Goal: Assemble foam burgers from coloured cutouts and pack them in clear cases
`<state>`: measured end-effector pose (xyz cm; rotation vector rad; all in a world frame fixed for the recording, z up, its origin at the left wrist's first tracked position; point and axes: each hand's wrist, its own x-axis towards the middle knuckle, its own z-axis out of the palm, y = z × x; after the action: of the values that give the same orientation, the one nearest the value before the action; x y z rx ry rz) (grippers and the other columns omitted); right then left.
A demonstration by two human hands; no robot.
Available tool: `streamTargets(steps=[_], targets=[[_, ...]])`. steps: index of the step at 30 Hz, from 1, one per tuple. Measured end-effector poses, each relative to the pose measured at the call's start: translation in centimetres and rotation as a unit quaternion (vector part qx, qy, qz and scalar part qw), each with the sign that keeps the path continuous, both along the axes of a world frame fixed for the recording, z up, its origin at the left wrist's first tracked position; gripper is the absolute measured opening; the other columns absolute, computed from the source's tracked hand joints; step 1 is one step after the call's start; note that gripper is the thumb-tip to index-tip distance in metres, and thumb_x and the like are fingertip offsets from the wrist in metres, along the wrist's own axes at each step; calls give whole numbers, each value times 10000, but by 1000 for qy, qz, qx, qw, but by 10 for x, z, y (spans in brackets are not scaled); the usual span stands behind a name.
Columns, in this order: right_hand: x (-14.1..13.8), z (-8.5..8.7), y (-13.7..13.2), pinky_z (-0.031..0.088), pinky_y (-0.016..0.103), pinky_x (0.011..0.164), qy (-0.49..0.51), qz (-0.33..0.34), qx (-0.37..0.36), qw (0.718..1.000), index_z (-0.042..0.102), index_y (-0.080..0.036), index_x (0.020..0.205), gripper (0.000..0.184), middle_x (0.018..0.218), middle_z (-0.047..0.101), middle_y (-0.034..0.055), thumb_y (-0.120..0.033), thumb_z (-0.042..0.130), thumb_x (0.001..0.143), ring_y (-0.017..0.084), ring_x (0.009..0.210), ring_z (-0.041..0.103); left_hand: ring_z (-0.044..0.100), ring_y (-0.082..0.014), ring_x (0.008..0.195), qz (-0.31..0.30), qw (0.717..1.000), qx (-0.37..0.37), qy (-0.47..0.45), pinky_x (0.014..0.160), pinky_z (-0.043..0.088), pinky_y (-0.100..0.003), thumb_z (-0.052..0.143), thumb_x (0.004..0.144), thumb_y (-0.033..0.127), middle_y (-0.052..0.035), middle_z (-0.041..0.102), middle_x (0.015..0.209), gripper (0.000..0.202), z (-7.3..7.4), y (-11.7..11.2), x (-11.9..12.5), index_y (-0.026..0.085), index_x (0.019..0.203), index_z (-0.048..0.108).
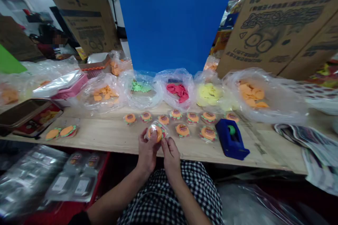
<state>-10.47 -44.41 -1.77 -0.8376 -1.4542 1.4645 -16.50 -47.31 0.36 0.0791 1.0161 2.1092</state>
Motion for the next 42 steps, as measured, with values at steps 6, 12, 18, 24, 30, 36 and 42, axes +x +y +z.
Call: streamTargets(steps=[6, 12, 18, 24, 30, 36, 42], targets=[[-6, 1, -8, 357, 249, 595, -21, -38, 4, 999, 487, -201, 739, 274, 693, 498, -18, -464, 426, 788, 135, 633, 441, 605, -133, 769, 19, 1000, 2, -16, 683, 507, -274, 692, 646, 243, -39, 550, 966, 531, -2, -1, -1, 225, 1050, 348], [-14, -12, -6, 347, 247, 544, -39, -25, -28, 999, 461, -203, 668, 322, 600, 418, -38, -505, 424, 775, 130, 584, 398, 603, -126, 762, 51, 998, -24, -28, 667, 502, -255, 686, 653, 236, -55, 563, 962, 519, -10, -1, -3, 213, 1053, 356], [-24, -19, -14, 365, 251, 593, -46, -9, 17, 999, 449, -205, 699, 292, 638, 434, -26, -457, 370, 825, 134, 621, 422, 599, -110, 709, 76, 996, -26, -23, 637, 498, -235, 694, 642, 242, -29, 565, 903, 528, -18, -1, -14, 221, 1049, 359], [-31, -22, -13, 354, 247, 573, -50, -31, 32, 998, 414, -212, 678, 279, 624, 413, -32, -430, 345, 838, 130, 600, 403, 604, -114, 727, 77, 997, -22, -21, 663, 507, -254, 692, 647, 250, -38, 565, 930, 520, -13, -1, -18, 220, 1043, 357], [-32, -19, -5, 318, 240, 512, -80, 20, -1, 997, 426, -205, 645, 330, 558, 368, -47, -469, 344, 826, 119, 534, 366, 611, -142, 791, 98, 995, -30, 9, 686, 521, -289, 703, 634, 252, -48, 551, 982, 521, -20, -5, -28, 221, 1033, 369], [-19, -28, 0, 381, 253, 587, -114, 54, -5, 992, 497, -194, 863, 303, 637, 468, -28, -477, 426, 783, 138, 605, 455, 609, -125, 758, 202, 955, -138, 166, 624, 506, -239, 682, 641, 349, -64, 551, 1004, 569, -17, -30, -152, 224, 1094, 362], [-11, -39, 5, 412, 261, 613, -142, 74, -30, 987, 507, -194, 839, 342, 661, 493, -19, -511, 491, 712, 147, 637, 482, 591, -123, 694, 155, 879, -338, 296, 624, 471, -240, 697, 619, 333, -77, 590, 884, 576, -18, -44, -245, 152, 1075, 394]])
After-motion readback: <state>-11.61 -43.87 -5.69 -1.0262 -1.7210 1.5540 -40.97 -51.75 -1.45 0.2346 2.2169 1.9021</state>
